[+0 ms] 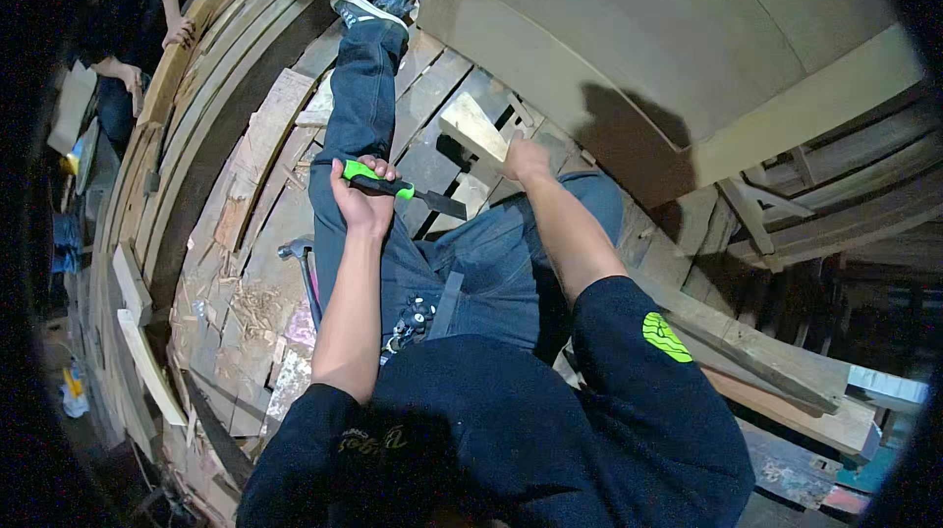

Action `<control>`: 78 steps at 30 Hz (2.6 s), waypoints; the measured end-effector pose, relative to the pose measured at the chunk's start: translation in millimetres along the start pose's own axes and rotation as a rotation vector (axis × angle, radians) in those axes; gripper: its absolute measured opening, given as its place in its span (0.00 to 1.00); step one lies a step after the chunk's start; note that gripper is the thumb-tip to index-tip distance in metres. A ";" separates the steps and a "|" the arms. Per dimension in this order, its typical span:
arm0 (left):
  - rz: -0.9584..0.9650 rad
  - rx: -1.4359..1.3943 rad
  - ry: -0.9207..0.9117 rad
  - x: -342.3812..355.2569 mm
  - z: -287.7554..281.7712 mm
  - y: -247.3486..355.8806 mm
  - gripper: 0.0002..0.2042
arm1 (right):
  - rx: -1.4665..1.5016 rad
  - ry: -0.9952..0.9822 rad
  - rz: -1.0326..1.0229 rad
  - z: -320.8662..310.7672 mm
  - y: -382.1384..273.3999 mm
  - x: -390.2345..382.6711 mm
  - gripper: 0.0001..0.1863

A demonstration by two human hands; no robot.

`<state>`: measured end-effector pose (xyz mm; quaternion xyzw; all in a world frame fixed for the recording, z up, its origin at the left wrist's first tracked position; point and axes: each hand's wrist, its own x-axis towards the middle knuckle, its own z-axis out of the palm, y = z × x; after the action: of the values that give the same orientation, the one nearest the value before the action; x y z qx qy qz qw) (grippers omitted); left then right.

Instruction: Using a hammer and chisel to carve or shape a small piece of wood.

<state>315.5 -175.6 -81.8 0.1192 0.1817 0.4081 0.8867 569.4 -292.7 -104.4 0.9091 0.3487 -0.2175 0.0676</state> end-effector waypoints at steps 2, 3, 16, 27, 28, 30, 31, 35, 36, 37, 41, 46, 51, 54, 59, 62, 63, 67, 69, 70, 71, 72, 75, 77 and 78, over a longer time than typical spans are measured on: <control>0.018 -0.023 0.025 -3.6 -2.8 3.0 0.23 | 0.089 0.196 -0.007 -9.9 -14.2 -0.6 0.40; 0.018 -0.019 0.020 -3.1 -3.6 2.6 0.23 | 0.071 0.212 -0.016 -16.6 -15.1 0.1 0.40; 0.036 -0.047 0.033 1.1 -12.3 -1.2 0.23 | 0.275 0.119 -0.551 58.0 26.7 22.2 0.56; 0.033 0.035 0.032 3.9 3.3 -11.3 0.23 | 0.207 -0.088 -0.063 59.3 52.7 45.7 0.35; 0.025 0.028 0.020 5.2 8.9 -15.9 0.23 | 0.280 0.026 -0.005 53.9 65.0 48.1 0.34; 0.061 0.031 0.065 -2.1 -4.3 -4.4 0.23 | 0.236 0.211 -0.108 26.2 36.3 24.5 0.31; 0.069 0.029 0.064 -5.1 -6.3 -1.0 0.22 | 0.192 0.418 -0.177 4.6 27.5 7.8 0.27; 0.071 0.038 0.057 -2.8 -1.2 -2.0 0.24 | 0.128 0.825 -0.732 -53.9 27.8 -24.7 0.21; 0.079 0.012 0.087 -1.3 -1.5 -2.7 0.24 | 0.183 0.751 -0.834 -61.9 27.0 -31.2 0.21; 0.068 0.008 0.065 -0.5 -2.4 -3.2 0.24 | 0.187 0.701 -0.918 -68.5 26.8 -39.9 0.21; 0.051 0.012 0.048 -0.4 0.4 -3.0 0.24 | 0.423 0.541 -0.878 -41.8 34.7 -69.1 0.28; 0.056 0.023 0.036 -0.1 -0.9 -2.6 0.23 | 1.808 0.003 -0.241 -8.2 9.6 -97.4 0.37; 0.040 0.040 0.050 -1.4 -3.0 -6.7 0.24 | 1.887 -0.006 -0.218 -17.1 -4.9 -95.4 0.33; 0.078 0.052 0.072 2.8 -2.0 -7.0 0.24 | 1.654 0.227 -0.128 -14.9 -18.2 -75.4 0.30; 0.058 0.052 0.065 -2.3 3.2 -6.6 0.23 | 1.297 0.514 -0.260 -5.3 2.4 -71.4 0.20; 0.051 0.027 0.078 -0.5 -1.2 -7.3 0.23 | 1.141 0.666 -0.487 -15.0 16.3 -88.6 0.17; 0.071 0.048 0.070 -2.7 -0.8 -3.5 0.23 | 1.187 0.620 -0.483 -27.8 11.6 -105.0 0.18; 0.076 0.075 0.054 -1.0 -5.6 -1.6 0.23 | 1.058 0.546 -0.509 -38.8 16.8 -139.0 0.11; 0.098 0.045 0.047 -5.0 4.6 0.7 0.24 | 0.825 0.501 -0.571 -43.3 11.6 -149.9 0.07; 0.112 0.048 0.004 -6.2 2.8 1.1 0.24 | 0.835 0.503 -0.555 -35.3 11.8 -148.5 0.07; 0.119 0.052 -0.001 -7.3 5.2 0.5 0.24 | 0.904 0.523 -0.596 -29.7 11.3 -144.7 0.07; 0.128 0.057 -0.006 -8.9 8.4 0.0 0.24 | 0.973 0.544 -0.639 -25.7 10.9 -142.4 0.07; 0.194 0.155 -0.032 -16.9 16.2 -5.5 0.25 | 1.105 0.509 -0.635 -18.5 12.8 -143.4 0.04; 0.226 0.245 -0.109 -24.4 25.8 -7.1 0.26 | 1.200 0.479 -0.591 -10.5 11.7 -145.5 0.03; 0.265 0.330 -0.182 -29.4 31.8 -7.2 0.26 | 1.212 0.475 -0.586 -7.0 7.9 -150.4 0.03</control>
<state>316.0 -204.7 -49.0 0.3218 0.1477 0.4735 0.8065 477.4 -387.6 -31.7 0.6785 0.4015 -0.1783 -0.5888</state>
